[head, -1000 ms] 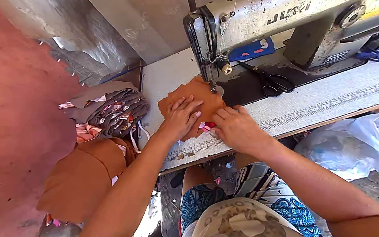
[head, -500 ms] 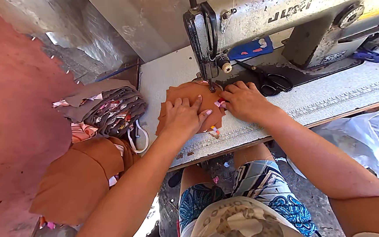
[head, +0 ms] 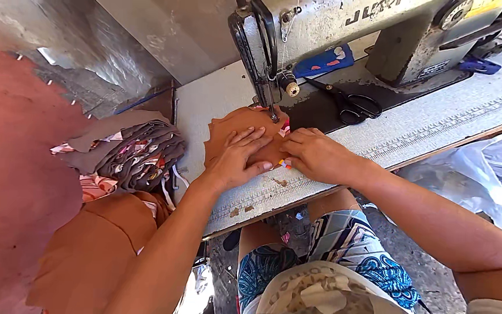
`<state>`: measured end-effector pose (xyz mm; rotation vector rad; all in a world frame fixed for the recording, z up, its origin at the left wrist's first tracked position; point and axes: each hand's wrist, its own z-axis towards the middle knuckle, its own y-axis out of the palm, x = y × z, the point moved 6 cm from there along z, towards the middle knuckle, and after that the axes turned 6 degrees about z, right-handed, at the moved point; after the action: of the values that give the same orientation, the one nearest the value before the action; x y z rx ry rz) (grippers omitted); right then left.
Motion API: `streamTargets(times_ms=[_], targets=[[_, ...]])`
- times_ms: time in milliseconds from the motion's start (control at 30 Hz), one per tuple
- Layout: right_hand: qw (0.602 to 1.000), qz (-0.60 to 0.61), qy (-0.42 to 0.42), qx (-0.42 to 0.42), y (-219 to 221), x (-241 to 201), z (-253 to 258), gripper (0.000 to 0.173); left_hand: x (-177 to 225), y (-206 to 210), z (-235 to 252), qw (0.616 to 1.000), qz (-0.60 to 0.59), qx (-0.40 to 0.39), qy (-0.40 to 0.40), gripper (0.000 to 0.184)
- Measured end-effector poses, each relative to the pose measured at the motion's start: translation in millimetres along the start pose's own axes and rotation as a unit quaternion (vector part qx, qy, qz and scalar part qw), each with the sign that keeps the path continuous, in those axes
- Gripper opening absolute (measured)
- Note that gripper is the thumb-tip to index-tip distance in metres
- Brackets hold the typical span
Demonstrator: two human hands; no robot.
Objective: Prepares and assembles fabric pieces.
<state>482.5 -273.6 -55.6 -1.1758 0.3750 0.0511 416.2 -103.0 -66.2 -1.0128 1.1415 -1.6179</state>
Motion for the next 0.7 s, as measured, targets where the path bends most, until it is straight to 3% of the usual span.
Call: streamTargets(times_ms=[100, 167, 267, 567, 633, 700], targets=[[0.999, -0.005, 0.031, 0.027, -6.2, -3.0, -1.8, 0.029, 11.2, -8.8, -1.0, 0.999, -0.031, 0.014, -0.007, 0.039], [0.999, -0.014, 0.048, 0.011, -0.5, -8.2, -1.6, 0.021, 18.6, -7.4, -2.9, 1.000, -0.028, 0.010, -0.012, 0.028], [0.998, -0.022, 0.066, -0.010, 4.3, -11.3, 2.6, 0.009, 21.6, -8.3, -1.1, 0.999, -0.042, 0.000, -0.033, 0.024], [0.997, -0.012, 0.070, 0.039, -6.7, -11.5, 17.6, 0.006, 4.6, -14.9, 2.4, 0.955, -0.272, 0.042, -0.114, 0.016], [0.993, -0.056, 0.066, 0.075, -7.9, -14.2, 23.5, 0.011, 6.1, -13.6, 1.4, 0.958, -0.261, 0.053, -0.110, 0.013], [0.987, -0.102, 0.007, 0.120, -8.3, -21.9, 25.8, 0.021, 13.7, -13.6, 0.1, 0.973, -0.202, 0.057, -0.092, 0.013]])
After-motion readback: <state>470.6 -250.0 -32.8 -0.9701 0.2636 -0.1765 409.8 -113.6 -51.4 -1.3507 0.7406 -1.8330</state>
